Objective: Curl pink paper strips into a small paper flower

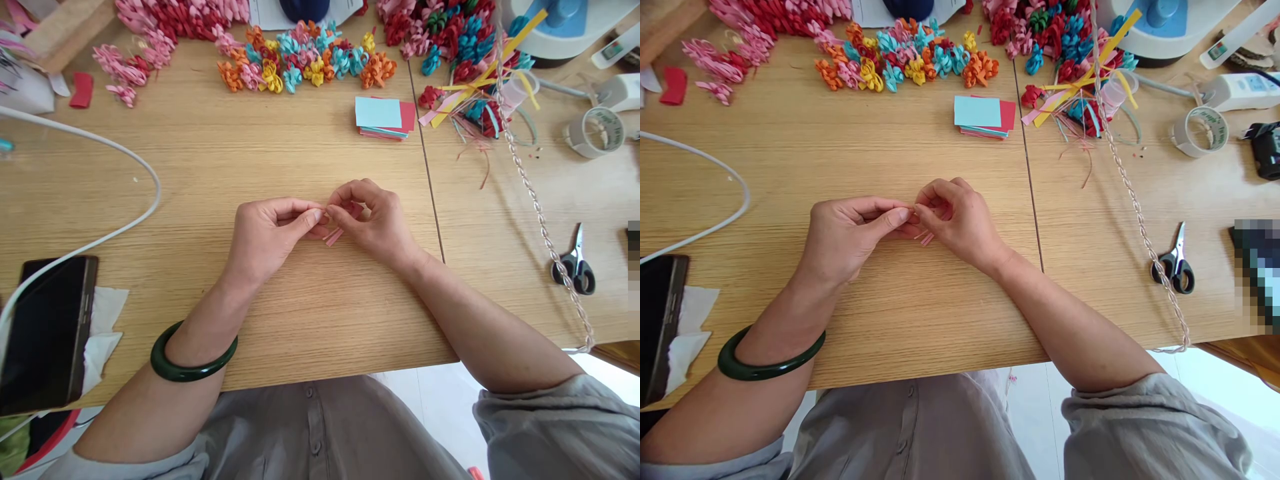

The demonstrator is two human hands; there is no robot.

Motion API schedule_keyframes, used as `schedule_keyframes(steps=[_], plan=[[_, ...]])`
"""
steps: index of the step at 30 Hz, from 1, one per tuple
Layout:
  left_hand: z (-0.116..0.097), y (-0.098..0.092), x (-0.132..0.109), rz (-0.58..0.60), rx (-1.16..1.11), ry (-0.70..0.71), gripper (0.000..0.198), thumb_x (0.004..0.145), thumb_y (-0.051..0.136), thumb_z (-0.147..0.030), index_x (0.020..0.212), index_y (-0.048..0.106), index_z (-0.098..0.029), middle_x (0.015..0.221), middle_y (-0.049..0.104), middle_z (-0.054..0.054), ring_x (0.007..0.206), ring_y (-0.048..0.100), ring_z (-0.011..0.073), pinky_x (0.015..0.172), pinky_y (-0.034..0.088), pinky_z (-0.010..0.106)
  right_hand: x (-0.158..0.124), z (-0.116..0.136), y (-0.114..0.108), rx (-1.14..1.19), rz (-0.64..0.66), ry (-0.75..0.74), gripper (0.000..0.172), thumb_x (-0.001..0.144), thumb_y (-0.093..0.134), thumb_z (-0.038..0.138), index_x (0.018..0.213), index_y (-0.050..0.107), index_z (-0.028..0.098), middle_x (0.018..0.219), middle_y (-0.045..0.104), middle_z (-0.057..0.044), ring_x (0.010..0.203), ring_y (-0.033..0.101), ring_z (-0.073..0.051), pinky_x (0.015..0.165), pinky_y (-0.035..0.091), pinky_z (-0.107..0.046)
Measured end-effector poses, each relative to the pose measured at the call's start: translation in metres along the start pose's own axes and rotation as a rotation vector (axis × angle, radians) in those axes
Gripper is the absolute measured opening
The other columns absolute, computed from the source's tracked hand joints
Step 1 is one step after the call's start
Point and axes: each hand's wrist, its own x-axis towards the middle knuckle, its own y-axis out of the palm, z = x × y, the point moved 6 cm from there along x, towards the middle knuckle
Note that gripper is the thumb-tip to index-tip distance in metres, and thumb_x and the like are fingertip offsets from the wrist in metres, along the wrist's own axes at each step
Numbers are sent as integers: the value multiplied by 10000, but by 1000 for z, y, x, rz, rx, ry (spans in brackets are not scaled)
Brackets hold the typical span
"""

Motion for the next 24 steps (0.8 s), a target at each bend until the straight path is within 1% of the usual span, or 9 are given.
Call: schedule_keyframes(steps=[3,6,10,14,21,24], plan=[[-2,0,0,-28,36,20,72,823,768,-173,812,822,-219,781,805,-6,680,772,163,683,646,245,-1,1,1,14,10,3,92,886,746,232,813,702,197,888,683,-23,705,593,-113,653,551,-279],[-7,-1,-2,-91,105,79,121,807,743,-127,776,809,-224,735,793,-29,634,759,140,607,609,201,-2,4,2,10,9,-14,80,884,748,220,822,706,194,903,685,-23,724,598,-113,666,550,-275],[-11,-1,-5,-152,180,144,130,807,727,-130,774,805,-230,726,790,-40,625,749,127,603,598,190,-3,6,2,-19,-3,-39,63,867,750,180,829,701,192,868,681,-16,768,614,-130,717,564,-292],[-11,1,-5,-136,165,166,116,827,721,-160,805,812,-229,756,800,-37,636,754,129,630,615,202,-3,6,2,-60,-15,-64,75,868,733,153,816,690,187,819,676,-16,822,628,-150,734,554,-297],[-9,1,-4,-125,159,176,121,815,723,-148,828,815,-226,771,806,-32,642,760,130,632,623,195,-3,6,3,-80,-5,-61,72,868,728,153,817,687,183,828,677,-18,821,631,-155,775,561,-320],[-8,1,-4,-129,162,191,117,811,722,-144,823,810,-220,769,805,-32,631,756,125,622,618,186,-3,6,3,-76,-11,-57,67,866,732,159,819,693,186,833,677,-18,806,629,-152,765,567,-317]])
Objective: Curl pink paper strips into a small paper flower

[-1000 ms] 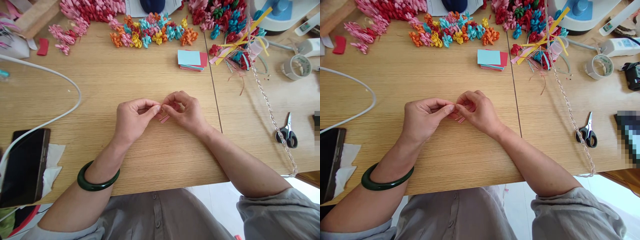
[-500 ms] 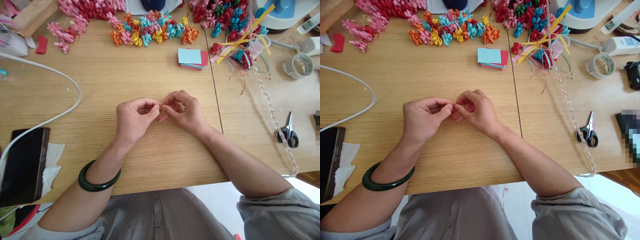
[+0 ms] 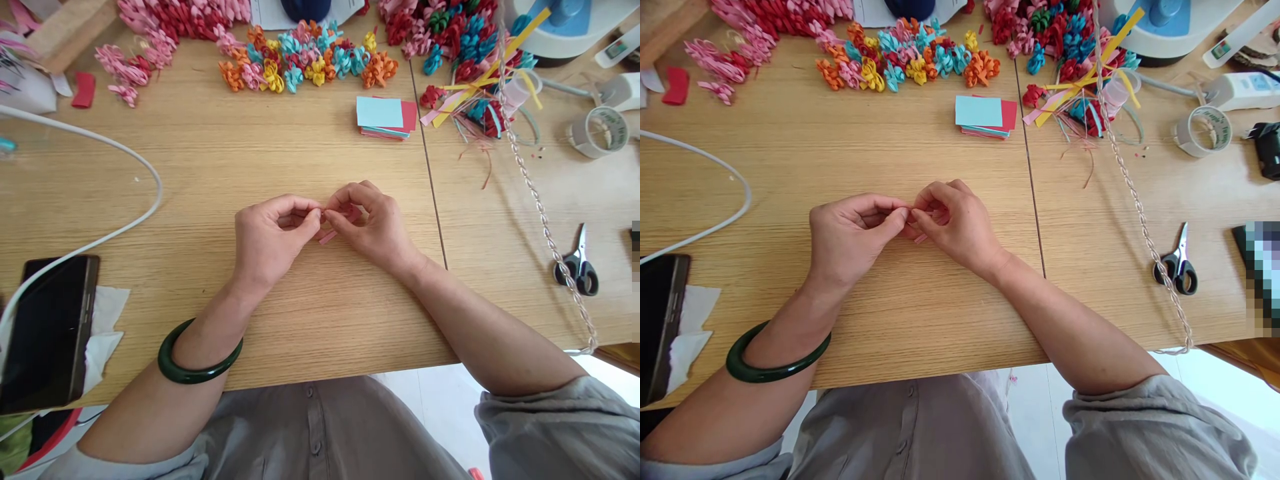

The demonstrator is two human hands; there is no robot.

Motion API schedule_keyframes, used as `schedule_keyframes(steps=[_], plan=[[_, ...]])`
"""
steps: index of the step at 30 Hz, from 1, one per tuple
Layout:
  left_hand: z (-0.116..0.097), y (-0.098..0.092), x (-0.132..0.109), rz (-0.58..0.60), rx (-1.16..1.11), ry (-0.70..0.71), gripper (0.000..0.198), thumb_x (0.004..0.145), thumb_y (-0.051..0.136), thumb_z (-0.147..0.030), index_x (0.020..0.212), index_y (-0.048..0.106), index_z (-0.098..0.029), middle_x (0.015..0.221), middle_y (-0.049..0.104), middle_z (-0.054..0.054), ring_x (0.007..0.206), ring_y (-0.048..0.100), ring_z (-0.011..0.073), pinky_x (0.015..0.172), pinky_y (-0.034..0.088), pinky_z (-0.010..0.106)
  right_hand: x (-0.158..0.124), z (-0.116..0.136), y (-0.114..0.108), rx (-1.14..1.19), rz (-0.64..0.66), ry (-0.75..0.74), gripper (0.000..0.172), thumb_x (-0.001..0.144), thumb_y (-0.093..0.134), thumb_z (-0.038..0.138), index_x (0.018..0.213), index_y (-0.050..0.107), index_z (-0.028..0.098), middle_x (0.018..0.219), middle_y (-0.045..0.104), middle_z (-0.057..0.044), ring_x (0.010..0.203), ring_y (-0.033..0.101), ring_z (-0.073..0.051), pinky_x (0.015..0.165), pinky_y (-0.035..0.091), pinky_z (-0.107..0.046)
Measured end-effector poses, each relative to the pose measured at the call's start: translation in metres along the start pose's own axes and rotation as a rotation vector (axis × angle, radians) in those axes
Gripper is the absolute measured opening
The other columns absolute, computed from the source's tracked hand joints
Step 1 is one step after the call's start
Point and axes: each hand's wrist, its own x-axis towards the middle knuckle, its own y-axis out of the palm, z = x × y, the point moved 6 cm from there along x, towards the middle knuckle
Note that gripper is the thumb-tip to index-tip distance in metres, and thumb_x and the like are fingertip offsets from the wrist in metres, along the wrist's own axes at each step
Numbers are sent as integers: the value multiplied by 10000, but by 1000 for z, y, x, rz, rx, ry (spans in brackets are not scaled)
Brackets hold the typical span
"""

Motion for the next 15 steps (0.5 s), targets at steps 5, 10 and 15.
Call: schedule_keyframes(steps=[5,10,15], plan=[[-2,-2,-1,-39,92,69,111,791,720,-129,791,792,-214,724,784,-38,598,722,112,582,587,179,-2,-2,4,25,6,-10,40,873,726,163,840,719,185,877,702,-36,811,638,-157,785,591,-333],[-13,-4,-9,-125,267,228,102,810,704,-133,775,759,-213,753,778,-35,634,710,114,629,579,212,-5,3,7,24,-39,-110,70,905,708,182,841,720,209,813,730,-19,871,657,-181,1058,554,-473],[-16,-4,-10,-146,274,276,103,850,709,-149,823,778,-221,808,792,-19,692,730,130,694,595,236,-6,4,4,47,-86,-137,83,920,690,189,844,716,209,843,736,-12,869,656,-168,1099,524,-472]])
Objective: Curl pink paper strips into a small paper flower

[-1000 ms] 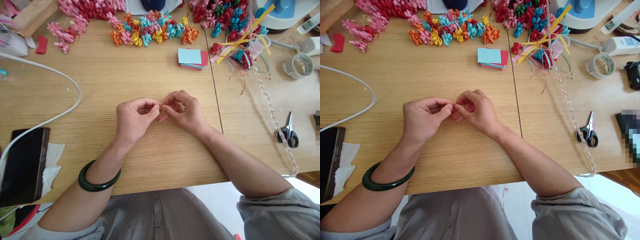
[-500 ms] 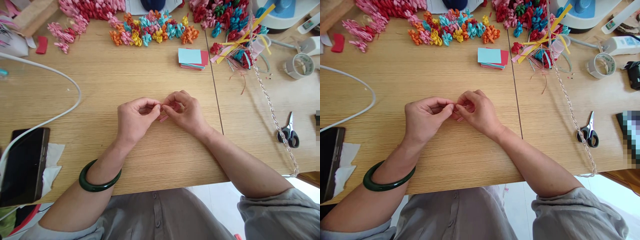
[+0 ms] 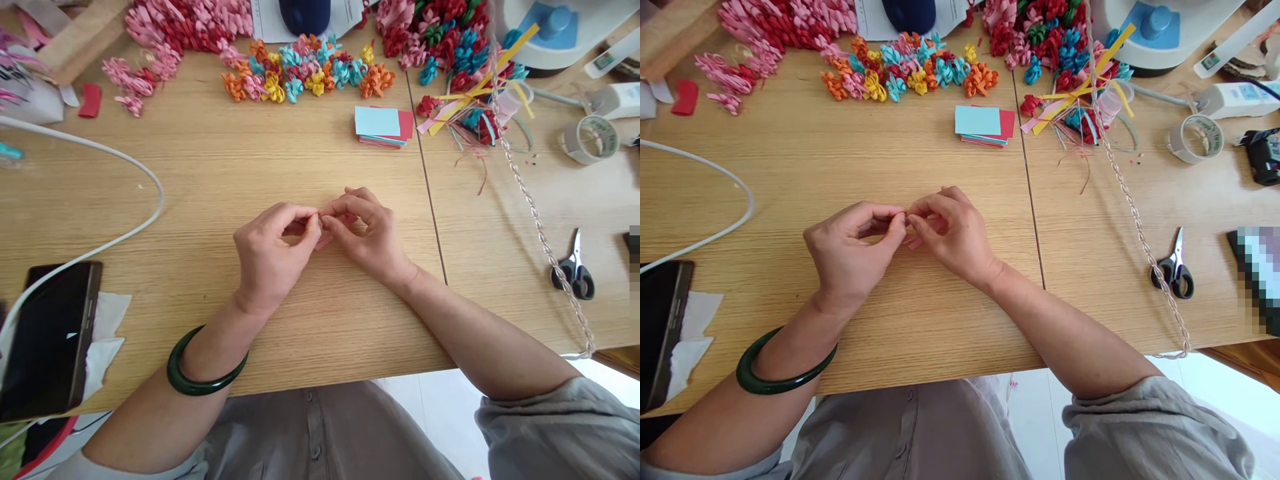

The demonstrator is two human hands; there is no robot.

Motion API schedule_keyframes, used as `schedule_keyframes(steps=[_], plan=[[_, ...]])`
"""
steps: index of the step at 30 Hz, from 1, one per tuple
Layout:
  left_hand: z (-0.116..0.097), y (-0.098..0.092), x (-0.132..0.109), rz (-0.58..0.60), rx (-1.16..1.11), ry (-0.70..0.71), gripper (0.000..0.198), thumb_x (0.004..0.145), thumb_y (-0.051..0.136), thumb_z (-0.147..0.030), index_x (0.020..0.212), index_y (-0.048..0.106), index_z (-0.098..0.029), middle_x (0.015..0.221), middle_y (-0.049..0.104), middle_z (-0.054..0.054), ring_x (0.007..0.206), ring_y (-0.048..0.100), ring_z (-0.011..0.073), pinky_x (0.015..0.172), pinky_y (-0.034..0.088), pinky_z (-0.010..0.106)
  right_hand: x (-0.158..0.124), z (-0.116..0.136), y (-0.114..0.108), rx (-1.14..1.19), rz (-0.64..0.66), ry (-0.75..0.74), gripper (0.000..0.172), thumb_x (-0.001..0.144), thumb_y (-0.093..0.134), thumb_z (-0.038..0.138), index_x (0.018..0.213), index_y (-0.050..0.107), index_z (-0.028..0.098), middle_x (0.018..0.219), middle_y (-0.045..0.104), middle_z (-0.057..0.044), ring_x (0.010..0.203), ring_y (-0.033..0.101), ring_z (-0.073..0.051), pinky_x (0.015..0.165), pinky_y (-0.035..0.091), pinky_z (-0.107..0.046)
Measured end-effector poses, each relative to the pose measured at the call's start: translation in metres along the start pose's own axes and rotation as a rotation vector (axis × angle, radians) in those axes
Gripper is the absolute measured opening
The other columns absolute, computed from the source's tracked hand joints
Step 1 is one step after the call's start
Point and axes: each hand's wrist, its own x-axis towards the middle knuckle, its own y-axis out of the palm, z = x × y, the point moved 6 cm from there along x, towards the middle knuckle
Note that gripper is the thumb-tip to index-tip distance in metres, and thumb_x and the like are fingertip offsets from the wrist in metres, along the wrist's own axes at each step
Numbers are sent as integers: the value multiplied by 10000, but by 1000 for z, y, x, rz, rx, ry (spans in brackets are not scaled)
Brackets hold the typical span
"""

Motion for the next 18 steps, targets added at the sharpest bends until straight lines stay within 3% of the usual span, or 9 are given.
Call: schedule_keyframes(steps=[4,7,11,14,18], plan=[[15,8,4,122,-314,-241,107,918,705,-237,924,811,-228,887,811,3,732,760,146,712,632,246,1,-3,-2,46,-10,82,97,922,672,193,836,716,198,832,721,-18,905,649,-170,905,576,-370],[22,14,4,188,-554,-403,113,917,726,-276,911,825,-222,882,813,13,726,766,161,709,657,274,1,-8,-3,123,-43,150,75,893,679,197,833,722,184,845,694,-16,807,627,-134,740,570,-294],[23,17,4,240,-658,-460,87,871,796,-288,901,841,-220,897,821,16,766,778,166,790,677,300,2,-12,-3,148,-56,188,70,862,693,221,813,724,181,823,660,-6,698,563,-99,593,509,-230],[25,14,5,238,-588,-454,85,845,824,-281,904,848,-226,898,826,19,797,786,177,844,678,322,2,-12,-4,124,-52,205,88,866,688,234,802,718,182,847,665,-12,698,562,-97,590,511,-231],[27,11,5,222,-472,-433,78,833,822,-239,903,852,-253,880,827,14,794,789,187,838,678,329,3,-8,-4,85,-19,172,91,876,661,179,793,700,182,812,682,-16,793,627,-133,752,589,-298]])
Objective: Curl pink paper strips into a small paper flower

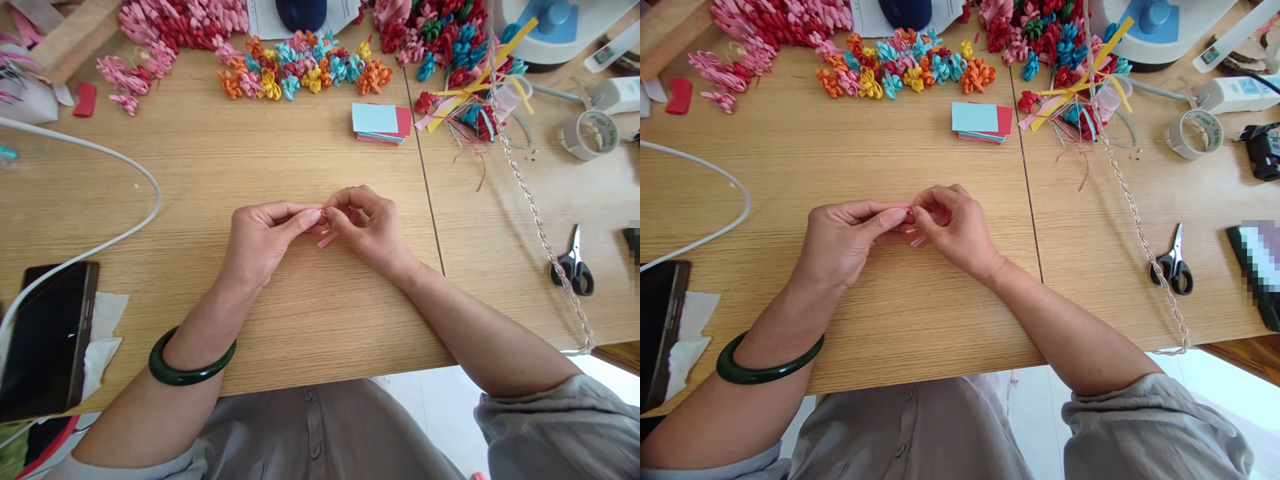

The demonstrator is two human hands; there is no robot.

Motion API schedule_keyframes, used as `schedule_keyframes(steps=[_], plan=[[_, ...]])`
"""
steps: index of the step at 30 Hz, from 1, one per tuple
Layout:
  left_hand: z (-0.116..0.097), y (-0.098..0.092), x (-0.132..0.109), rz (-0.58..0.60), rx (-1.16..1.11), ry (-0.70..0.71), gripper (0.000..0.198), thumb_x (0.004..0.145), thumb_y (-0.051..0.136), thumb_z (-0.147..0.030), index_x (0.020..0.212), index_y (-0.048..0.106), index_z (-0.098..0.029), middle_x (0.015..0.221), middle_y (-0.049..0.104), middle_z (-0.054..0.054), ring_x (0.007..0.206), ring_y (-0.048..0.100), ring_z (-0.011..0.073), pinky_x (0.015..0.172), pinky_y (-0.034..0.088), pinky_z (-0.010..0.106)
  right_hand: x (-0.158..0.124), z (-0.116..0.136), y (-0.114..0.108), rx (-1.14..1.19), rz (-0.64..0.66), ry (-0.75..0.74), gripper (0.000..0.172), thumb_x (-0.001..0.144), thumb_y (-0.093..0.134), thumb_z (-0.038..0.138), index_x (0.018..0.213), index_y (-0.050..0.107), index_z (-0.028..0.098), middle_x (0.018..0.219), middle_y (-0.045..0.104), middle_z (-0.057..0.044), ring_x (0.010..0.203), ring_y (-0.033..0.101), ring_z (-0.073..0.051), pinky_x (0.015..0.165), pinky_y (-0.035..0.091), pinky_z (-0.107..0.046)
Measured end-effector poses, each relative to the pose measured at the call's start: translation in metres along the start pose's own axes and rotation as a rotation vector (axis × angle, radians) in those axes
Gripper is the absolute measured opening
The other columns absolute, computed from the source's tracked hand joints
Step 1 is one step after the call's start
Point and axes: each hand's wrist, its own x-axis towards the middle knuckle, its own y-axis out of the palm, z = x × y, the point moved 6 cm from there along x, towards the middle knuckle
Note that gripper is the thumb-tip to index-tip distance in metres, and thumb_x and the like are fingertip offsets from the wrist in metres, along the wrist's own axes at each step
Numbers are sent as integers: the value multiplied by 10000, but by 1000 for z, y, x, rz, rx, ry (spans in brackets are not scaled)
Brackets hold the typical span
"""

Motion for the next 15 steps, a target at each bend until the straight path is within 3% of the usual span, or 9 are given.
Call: schedule_keyframes(steps=[8,15], plan=[[-5,-3,0,-54,203,125,81,814,823,-214,861,844,-277,867,825,-6,804,778,188,753,652,288,-2,-2,3,3,42,19,74,907,677,203,841,707,191,912,687,-38,849,680,-159,856,635,-368],[-10,-3,-2,-73,279,169,101,819,800,-175,815,828,-271,800,812,-21,703,749,157,656,595,253,-1,0,3,-33,96,44,60,910,674,173,865,714,176,942,686,-43,793,674,-137,763,629,-318]])
